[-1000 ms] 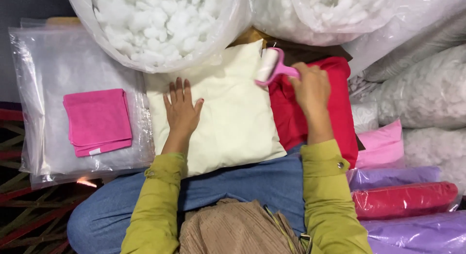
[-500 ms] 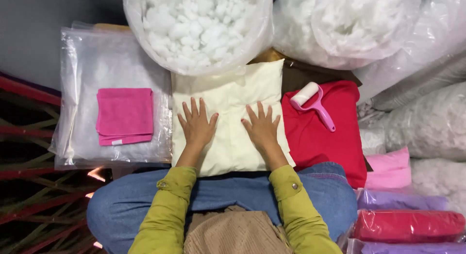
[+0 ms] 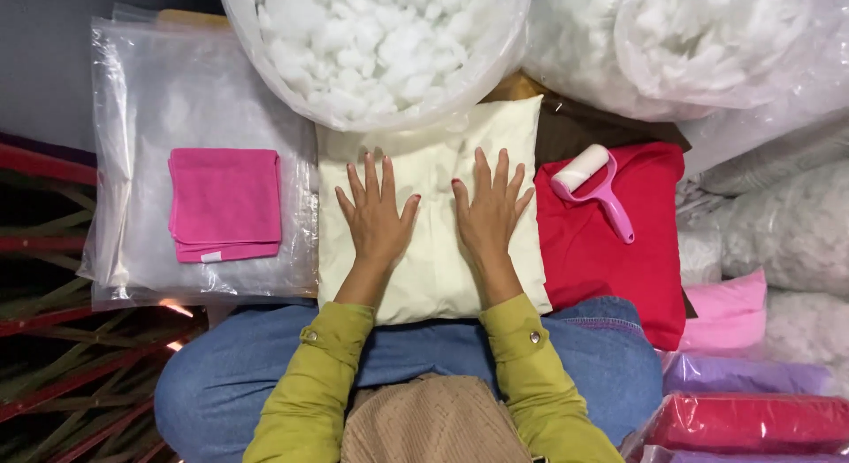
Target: Stuffing a pillow with fiber, flattening it by hand, cleaning it with a lint roller, and folding small pink fabric pieces.
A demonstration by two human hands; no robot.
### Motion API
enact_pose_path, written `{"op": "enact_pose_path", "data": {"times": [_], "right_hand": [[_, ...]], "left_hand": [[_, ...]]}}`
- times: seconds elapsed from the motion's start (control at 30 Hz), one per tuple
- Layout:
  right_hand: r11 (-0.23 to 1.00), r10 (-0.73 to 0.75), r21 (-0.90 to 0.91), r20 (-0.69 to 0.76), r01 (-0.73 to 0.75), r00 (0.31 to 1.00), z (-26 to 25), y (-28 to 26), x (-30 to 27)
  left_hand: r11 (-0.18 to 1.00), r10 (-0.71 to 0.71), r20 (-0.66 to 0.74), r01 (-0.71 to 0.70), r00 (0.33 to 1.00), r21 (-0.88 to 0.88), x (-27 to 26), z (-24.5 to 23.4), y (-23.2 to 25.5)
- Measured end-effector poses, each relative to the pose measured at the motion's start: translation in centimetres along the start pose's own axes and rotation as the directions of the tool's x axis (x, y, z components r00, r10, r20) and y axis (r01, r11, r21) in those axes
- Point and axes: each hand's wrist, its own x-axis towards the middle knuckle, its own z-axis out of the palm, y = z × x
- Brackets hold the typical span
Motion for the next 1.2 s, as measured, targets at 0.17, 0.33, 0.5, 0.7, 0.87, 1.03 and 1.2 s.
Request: {"op": "enact_pose_path", "data": {"times": [0.17,0.33,0.5,0.7,0.87,1.03,1.2], "right_hand": [[0.982,-0.070,-0.175,0.023,0.073,0.997,6.8,3.1,1.2],[0.984,-0.074,-0.161,0.055,0.082,0.996,4.6,2.5,2.2],[0.999,-0.014,-0.047,0.154,0.021,0.988,1.1,2.4,-2.9],[0.989,-0.048,-0.124,0.272,0.085,0.961,2.9,3.5,-5.7],[0.995,-0.050,-0.074,0.274,0.073,0.961,-1.0,2.7,-8.6],[0.969,-0.123,-0.161,0.346,0.188,0.930,2.1,4.7,-7.9],[0.983,-0.143,-0.012,0.568,0.182,0.811,-0.6,7.2,-9.4]], "left_hand": [[0.988,0.078,0.125,-0.093,0.989,0.121,0.9,3.5,-2.1],[0.981,0.113,0.115,-0.129,0.987,0.144,1.8,2.4,-2.1],[0.999,0.010,0.173,-0.016,0.985,0.036,-3.0,-0.6,-1.3],[0.992,-0.012,0.245,-0.021,0.969,0.128,-6.2,1.4,-3.4],[0.994,0.037,0.286,-0.066,0.957,0.092,-9.7,-2.2,-0.8],[0.975,0.074,0.326,-0.136,0.943,0.173,-9.5,1.4,-3.0],[0.985,0.039,0.396,-0.102,0.917,0.141,-10.2,0.3,-3.2]]}}
